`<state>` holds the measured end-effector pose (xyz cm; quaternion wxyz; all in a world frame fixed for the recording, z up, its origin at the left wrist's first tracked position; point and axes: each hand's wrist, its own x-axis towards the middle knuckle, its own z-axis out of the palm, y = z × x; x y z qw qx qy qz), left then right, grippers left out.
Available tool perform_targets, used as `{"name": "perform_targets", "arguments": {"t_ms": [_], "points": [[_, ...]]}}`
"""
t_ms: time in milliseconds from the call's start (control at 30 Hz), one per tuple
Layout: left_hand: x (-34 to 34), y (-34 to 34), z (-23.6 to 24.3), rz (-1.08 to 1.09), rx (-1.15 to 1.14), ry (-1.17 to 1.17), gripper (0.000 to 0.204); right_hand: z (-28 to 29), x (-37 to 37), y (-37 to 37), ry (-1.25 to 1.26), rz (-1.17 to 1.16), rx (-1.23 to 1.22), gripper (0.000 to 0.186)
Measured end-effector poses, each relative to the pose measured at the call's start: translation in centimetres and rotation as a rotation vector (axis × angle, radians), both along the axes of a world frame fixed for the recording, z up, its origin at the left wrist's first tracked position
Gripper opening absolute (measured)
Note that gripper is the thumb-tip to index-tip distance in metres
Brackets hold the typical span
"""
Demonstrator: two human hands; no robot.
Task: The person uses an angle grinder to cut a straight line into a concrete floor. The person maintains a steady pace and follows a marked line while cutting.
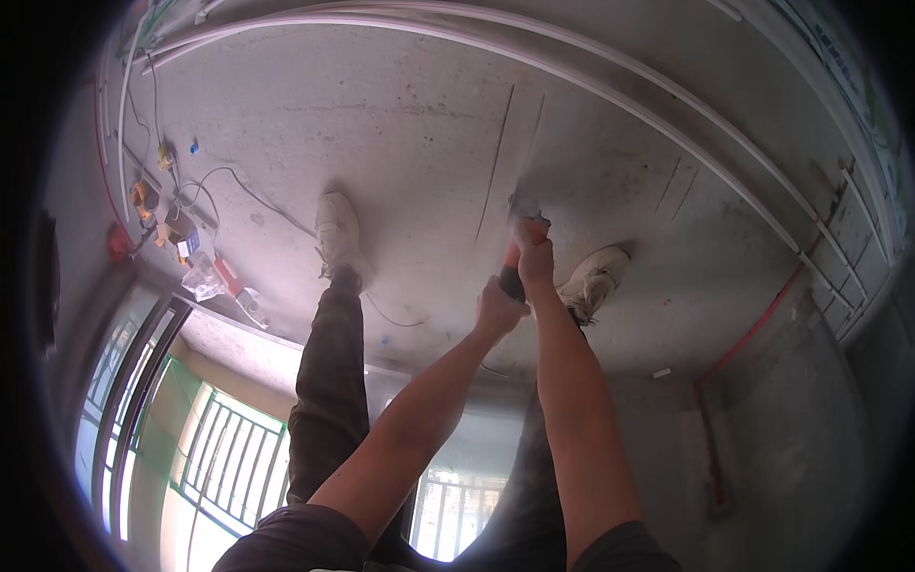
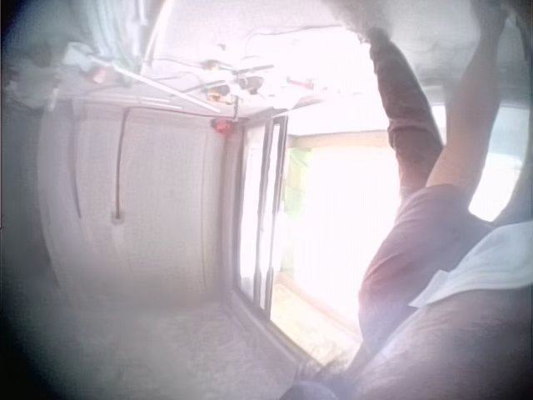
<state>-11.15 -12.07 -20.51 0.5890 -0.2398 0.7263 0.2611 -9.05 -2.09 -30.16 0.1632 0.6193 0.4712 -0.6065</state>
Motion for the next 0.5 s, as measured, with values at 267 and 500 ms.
{"name": "perform_targets", "arguments": {"t_ms": [267, 500], "points": [[-0.5, 0.3, -0.5, 0.003, -0.028, -0.081, 0.071, -0.5, -0.2, 0.3, 0.009, 0.006, 0.007, 0.058], [-0.7, 0.9, -0.7, 0.027, -0.017, -0.071, 0.066, -1.6, 0.3, 1.2, -0.055, 0.031, -0.004, 0.067]]}}
